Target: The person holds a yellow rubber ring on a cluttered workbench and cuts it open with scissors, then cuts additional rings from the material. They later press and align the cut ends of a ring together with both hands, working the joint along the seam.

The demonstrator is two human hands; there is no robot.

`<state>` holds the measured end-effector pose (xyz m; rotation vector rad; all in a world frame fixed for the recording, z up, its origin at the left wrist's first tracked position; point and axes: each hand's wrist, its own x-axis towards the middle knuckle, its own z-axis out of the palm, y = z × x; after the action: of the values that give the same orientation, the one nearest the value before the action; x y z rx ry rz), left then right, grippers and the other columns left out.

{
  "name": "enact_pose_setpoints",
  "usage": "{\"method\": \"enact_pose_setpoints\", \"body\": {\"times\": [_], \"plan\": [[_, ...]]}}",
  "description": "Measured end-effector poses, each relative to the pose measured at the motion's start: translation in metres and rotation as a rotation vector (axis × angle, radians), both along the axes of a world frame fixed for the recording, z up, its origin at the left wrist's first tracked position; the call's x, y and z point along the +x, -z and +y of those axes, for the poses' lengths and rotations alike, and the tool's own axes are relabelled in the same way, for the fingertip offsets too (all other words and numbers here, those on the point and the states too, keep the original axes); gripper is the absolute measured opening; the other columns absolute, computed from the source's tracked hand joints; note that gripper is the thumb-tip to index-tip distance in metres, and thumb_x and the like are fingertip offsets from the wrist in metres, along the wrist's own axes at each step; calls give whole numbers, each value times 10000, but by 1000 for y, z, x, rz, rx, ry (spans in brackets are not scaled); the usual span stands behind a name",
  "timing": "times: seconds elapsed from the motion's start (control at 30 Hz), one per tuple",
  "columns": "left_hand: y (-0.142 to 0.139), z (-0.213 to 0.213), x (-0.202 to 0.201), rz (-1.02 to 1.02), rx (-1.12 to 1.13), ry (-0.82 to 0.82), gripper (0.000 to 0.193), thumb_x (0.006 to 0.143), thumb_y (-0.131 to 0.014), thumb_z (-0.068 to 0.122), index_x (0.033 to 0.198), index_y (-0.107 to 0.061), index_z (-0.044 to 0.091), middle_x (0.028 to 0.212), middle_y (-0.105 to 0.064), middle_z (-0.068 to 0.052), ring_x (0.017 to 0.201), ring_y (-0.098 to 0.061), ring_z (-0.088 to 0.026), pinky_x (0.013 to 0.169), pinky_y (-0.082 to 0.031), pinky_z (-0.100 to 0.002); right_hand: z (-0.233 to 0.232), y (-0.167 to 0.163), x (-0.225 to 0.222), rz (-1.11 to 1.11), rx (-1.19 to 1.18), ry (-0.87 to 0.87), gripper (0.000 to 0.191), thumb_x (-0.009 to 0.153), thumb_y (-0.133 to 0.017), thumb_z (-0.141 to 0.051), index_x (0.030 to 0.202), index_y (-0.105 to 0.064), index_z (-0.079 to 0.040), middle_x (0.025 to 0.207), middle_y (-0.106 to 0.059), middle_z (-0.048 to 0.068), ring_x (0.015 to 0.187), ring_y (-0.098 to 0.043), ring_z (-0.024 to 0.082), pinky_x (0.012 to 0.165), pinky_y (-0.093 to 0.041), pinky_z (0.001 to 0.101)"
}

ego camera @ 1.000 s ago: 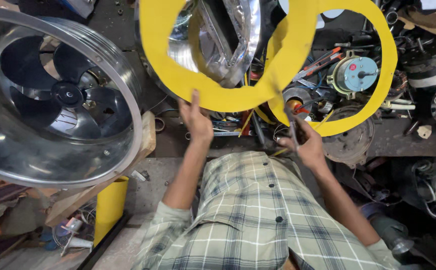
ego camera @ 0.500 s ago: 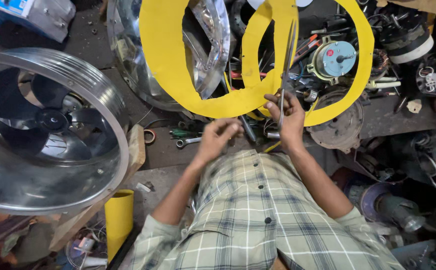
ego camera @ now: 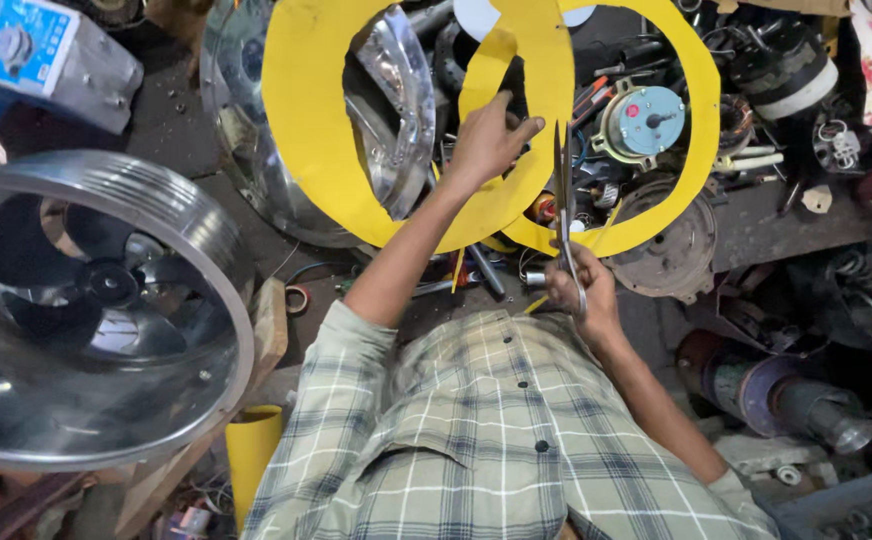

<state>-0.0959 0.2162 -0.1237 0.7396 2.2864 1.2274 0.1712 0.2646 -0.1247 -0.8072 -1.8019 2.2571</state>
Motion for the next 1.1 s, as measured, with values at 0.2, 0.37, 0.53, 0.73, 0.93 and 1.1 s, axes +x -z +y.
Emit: {"method": "enact_pose_setpoints", "body": {"times": [0.2,0.37,0.53,0.73,0.93,1.1], "plan": [[5,19,-3,-342,425,84,268,911,-778,197,992,-708,-49,787,-746,-87,667,-687,-121,601,-541,-284,1,4,19,-98,-35,-76,651,879,-771,-329,1382,-551,21,860,-603,-9,687,-532,61,600,-444,225],[-16,15,-10,-326,604,-22,239,940,-753,155,902,-621,-39,744,-687,-55,664,-694,-106,595,-580,-266,7,7,17,21,-113,-50,662,895,-777,-379,1367,-552,26,848,-605,0,679,-516,63,594,-419,224],[-36,-8,8,-431,678,-72,216,949,-734,159,903,-625,-22,785,-707,-64,697,-718,-119,642,-637,-277,38,2,13,39,56,-165,689,861,-775,-420,1350,-581,25,851,-604,4,694,-521,72,598,-406,231],[-33,-30,16,-387,769,-155,187,955,-734,148,1003,-684,-26,876,-749,-65,763,-736,-114,712,-636,-268,56,-11,30,-117,112,-299,653,800,-753,-372,1312,-640,17,886,-639,-19,713,-543,66,609,-426,227],[-19,-39,32,-383,799,-222,192,957,-757,137,1022,-703,-36,896,-749,-68,785,-713,-104,723,-586,-246,45,-6,26,-45,38,-223,705,828,-751,-445,1335,-629,30,796,-568,-16,645,-488,83,562,-384,239],[-13,-45,40,-457,852,-280,209,962,-743,154,1039,-694,-33,898,-728,-51,767,-710,-101,711,-592,-250,57,-7,25,-78,122,-310,737,812,-772,-483,1334,-638,20,820,-557,-33,663,-474,76,577,-366,241]]}}
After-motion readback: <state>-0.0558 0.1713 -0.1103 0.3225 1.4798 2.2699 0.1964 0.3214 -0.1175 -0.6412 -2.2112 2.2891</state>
